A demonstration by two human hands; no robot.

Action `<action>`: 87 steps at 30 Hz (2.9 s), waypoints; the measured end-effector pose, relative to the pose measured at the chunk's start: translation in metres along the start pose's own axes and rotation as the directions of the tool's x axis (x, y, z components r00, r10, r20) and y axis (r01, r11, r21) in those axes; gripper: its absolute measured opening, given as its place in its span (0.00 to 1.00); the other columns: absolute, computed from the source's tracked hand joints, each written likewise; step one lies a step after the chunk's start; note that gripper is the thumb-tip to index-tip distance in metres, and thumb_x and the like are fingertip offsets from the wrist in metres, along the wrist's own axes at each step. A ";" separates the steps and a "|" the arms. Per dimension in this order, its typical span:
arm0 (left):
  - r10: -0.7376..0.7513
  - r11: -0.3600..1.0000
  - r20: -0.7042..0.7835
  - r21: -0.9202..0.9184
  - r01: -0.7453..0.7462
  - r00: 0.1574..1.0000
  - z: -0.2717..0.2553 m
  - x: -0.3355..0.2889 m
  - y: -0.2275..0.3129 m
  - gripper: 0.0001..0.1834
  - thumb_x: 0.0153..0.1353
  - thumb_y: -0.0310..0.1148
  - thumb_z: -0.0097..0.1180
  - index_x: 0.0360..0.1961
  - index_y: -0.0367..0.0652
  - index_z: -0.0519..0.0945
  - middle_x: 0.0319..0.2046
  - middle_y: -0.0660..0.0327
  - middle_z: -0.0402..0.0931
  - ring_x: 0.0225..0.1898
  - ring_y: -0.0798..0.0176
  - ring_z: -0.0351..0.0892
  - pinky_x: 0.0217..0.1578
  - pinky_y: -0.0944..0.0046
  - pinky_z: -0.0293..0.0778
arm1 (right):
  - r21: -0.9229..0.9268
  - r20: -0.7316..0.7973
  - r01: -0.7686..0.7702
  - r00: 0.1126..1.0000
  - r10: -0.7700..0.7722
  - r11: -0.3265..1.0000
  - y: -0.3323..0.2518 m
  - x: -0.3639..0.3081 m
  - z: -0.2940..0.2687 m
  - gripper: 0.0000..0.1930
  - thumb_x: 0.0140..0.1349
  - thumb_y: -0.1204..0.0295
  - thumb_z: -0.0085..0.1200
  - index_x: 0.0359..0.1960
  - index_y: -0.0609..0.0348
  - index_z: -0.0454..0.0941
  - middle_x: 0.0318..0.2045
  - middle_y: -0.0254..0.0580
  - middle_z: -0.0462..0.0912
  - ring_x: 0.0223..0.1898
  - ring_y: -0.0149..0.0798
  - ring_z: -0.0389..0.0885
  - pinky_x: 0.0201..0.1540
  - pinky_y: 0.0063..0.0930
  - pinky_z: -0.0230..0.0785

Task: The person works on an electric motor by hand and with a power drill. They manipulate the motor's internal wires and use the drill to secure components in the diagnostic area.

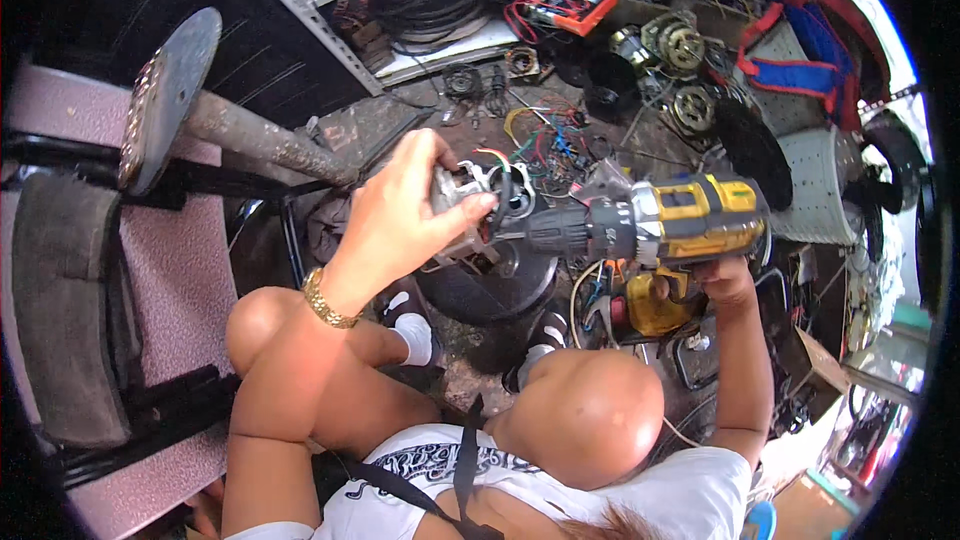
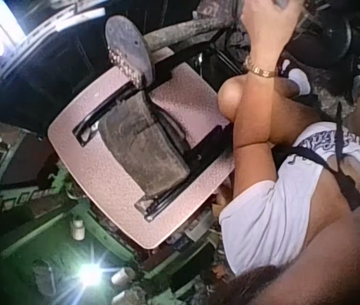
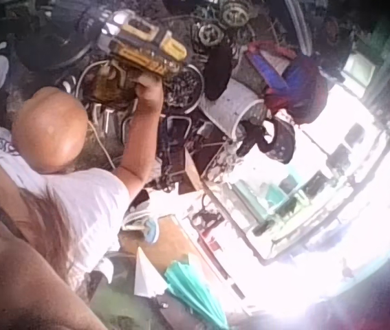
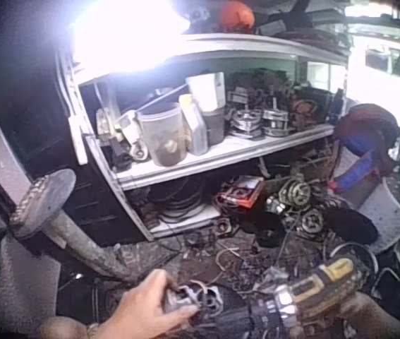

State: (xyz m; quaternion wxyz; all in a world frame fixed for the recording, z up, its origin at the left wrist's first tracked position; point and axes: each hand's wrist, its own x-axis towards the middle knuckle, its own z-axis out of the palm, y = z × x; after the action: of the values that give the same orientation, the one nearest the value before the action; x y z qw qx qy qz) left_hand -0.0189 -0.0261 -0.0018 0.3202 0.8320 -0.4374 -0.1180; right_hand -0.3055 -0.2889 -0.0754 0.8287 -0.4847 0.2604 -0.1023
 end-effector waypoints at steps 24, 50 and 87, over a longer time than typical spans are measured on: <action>0.080 0.982 -0.008 -0.168 -0.080 0.997 0.004 -0.010 0.000 0.07 0.56 0.28 0.56 0.35 0.38 0.80 0.43 0.53 0.70 0.44 0.55 0.74 0.47 0.60 0.69 | -0.748 -0.648 -0.464 0.662 -0.376 0.474 0.275 -0.044 -0.077 0.32 0.38 0.82 0.62 0.49 0.61 0.61 0.44 0.59 0.72 0.49 0.63 0.70 0.51 0.47 0.64; -0.061 0.998 0.088 0.011 0.060 0.994 -0.052 -0.025 -0.042 0.43 0.37 0.54 0.73 0.49 0.42 0.68 0.55 0.48 0.62 0.59 0.48 0.61 0.60 0.50 0.57 | -0.908 0.329 0.279 0.937 -0.117 -0.314 0.186 0.197 -0.103 0.13 0.48 0.62 0.61 0.36 0.48 0.83 0.50 0.39 0.74 0.60 0.47 0.64 0.58 0.64 0.53; -0.352 0.909 0.004 -0.235 0.343 0.936 -0.090 -0.027 -0.077 0.47 0.47 0.51 0.65 0.64 0.40 0.58 0.63 0.54 0.60 0.64 0.59 0.58 0.64 0.58 0.52 | -0.950 -0.274 -0.115 0.756 -0.595 0.291 0.207 0.268 -0.028 0.06 0.49 0.62 0.65 0.28 0.43 0.85 0.42 0.33 0.82 0.49 0.42 0.73 0.56 0.69 0.51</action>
State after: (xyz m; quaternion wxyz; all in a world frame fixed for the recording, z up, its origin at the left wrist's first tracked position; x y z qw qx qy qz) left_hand 0.0586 0.0662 0.0160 0.3976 0.8553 -0.2596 -0.2074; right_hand -0.1120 -0.3177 -0.3533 0.2392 -0.8446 0.4300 -0.2109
